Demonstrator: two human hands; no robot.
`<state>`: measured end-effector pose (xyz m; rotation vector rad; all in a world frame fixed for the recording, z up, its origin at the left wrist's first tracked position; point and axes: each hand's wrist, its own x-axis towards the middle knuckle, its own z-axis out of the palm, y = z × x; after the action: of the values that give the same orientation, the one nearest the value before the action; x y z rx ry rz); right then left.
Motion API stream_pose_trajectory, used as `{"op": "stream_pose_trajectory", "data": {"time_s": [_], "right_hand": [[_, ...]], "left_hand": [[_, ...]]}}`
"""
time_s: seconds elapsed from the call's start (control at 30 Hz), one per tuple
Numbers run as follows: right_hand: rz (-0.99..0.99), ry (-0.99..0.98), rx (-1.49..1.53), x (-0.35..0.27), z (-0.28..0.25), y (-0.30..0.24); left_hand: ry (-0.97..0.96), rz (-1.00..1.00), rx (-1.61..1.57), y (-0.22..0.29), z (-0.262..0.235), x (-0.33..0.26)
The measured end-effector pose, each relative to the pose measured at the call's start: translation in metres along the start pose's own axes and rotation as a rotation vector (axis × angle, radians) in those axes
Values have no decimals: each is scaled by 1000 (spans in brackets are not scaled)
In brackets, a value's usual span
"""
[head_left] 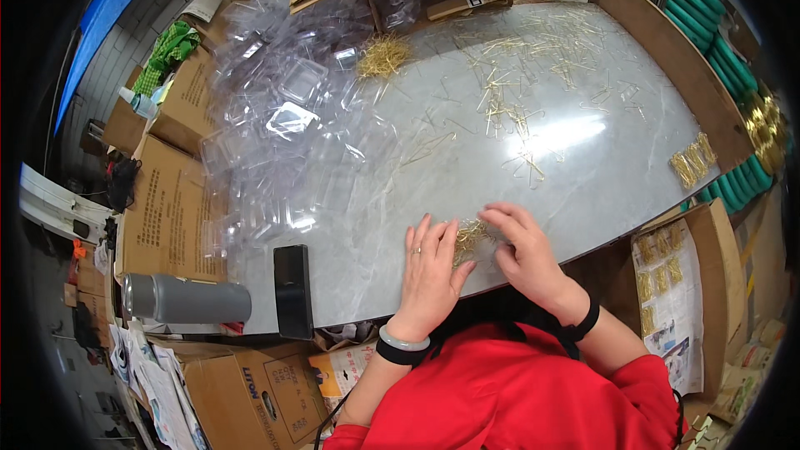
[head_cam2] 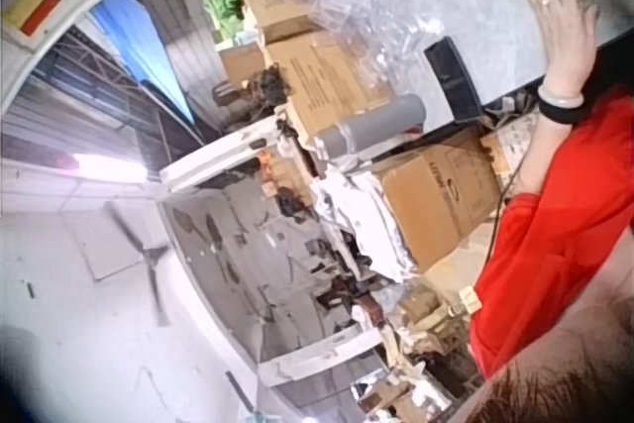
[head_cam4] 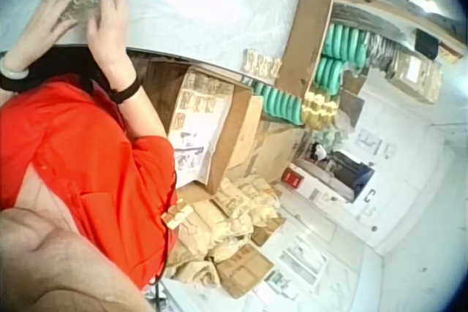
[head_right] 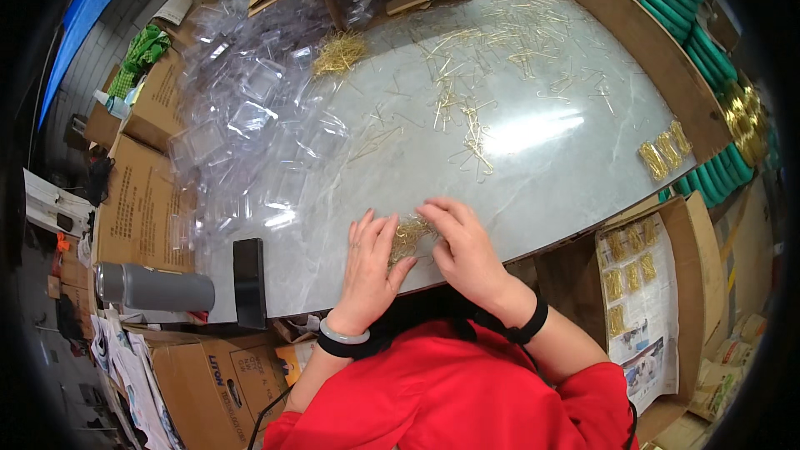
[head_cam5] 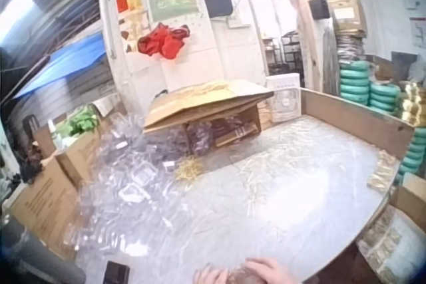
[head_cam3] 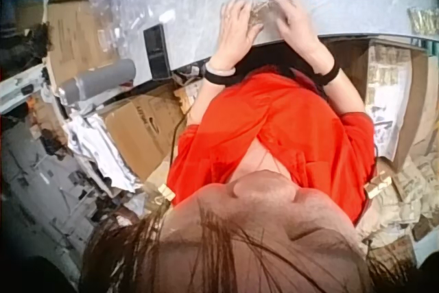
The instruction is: Sorting small metal pins into plastic trays and placing the trays in a box.
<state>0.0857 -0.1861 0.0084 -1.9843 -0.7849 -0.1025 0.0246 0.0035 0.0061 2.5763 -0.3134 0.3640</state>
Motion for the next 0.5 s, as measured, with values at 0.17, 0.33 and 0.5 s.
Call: {"op": "stream_pose_trajectory", "data": {"time_s": [0.17,0.33,0.5], "right_hand": [[65,55,129,-7,30,-14],[-3,27,184,4,26,-8],[-104,8,-172,13,19,-3]], "left_hand": [[24,20,42,-2,3,0],[40,-6,-30,-2,3,1],[81,-27,-41,-1,5,-1]]}}
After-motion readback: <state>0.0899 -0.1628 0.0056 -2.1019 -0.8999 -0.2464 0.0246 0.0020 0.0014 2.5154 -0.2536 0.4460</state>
